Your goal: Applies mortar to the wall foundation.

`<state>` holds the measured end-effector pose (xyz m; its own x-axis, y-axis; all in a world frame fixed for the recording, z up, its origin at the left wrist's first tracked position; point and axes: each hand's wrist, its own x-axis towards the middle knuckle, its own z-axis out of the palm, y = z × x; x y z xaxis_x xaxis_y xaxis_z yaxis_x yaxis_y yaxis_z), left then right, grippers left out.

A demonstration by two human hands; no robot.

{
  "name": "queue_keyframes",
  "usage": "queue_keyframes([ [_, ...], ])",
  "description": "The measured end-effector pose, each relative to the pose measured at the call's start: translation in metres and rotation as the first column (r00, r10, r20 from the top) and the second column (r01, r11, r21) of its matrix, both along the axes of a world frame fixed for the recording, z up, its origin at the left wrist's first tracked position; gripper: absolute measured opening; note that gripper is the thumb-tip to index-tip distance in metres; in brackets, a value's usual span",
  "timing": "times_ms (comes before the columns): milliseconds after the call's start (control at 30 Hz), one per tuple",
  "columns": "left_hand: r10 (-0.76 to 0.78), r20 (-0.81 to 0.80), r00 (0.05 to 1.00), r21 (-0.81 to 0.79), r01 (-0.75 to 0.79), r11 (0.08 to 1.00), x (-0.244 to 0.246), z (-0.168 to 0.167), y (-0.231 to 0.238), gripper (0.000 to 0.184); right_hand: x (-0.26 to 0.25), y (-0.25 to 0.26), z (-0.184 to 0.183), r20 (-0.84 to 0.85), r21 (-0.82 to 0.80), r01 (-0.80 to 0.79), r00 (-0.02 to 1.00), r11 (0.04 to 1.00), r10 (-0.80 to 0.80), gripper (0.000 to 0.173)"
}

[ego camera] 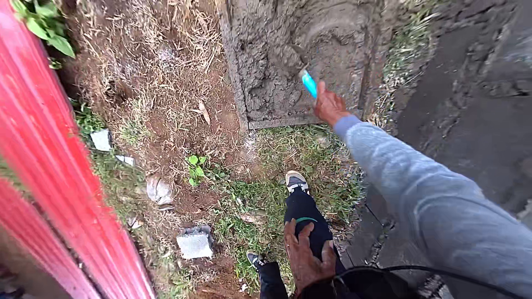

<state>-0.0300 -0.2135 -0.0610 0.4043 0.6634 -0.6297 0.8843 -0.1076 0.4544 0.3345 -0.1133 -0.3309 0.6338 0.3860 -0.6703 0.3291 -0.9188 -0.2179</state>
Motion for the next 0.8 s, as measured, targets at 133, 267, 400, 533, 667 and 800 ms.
queue_keyframes([
  [133,0.016,-0.073,0.997,-0.146,-0.027,0.989,0.010,0.022,0.013,0.053,0.060,0.002,0.013,0.078,0.057,0.128,0.988,0.990,-0.132,0.067],
  [267,-0.029,-0.121,0.992,-0.087,0.018,0.996,0.000,0.019,0.011,0.052,0.092,0.069,-0.012,0.102,0.117,0.221,0.967,0.968,-0.233,0.079],
  [400,0.011,-0.074,0.997,-0.128,-0.020,0.992,0.001,0.020,0.019,0.050,0.034,0.056,-0.018,0.086,0.068,-0.037,0.996,0.997,0.032,0.066],
  [533,-0.010,-0.072,0.997,-0.076,0.004,0.997,0.003,0.008,0.016,0.050,-0.001,-0.023,0.008,0.015,0.022,-0.071,0.997,0.997,0.071,0.056],
  [667,-0.032,-0.052,0.998,-0.063,0.029,0.998,0.001,0.006,0.011,0.049,-0.031,-0.086,0.020,-0.049,-0.017,0.258,0.965,0.966,-0.259,0.051],
  [800,0.000,-0.039,0.999,-0.116,-0.005,0.993,0.003,0.007,0.011,0.049,-0.031,-0.102,-0.008,-0.074,-0.006,0.484,0.872,0.875,-0.483,0.057],
])
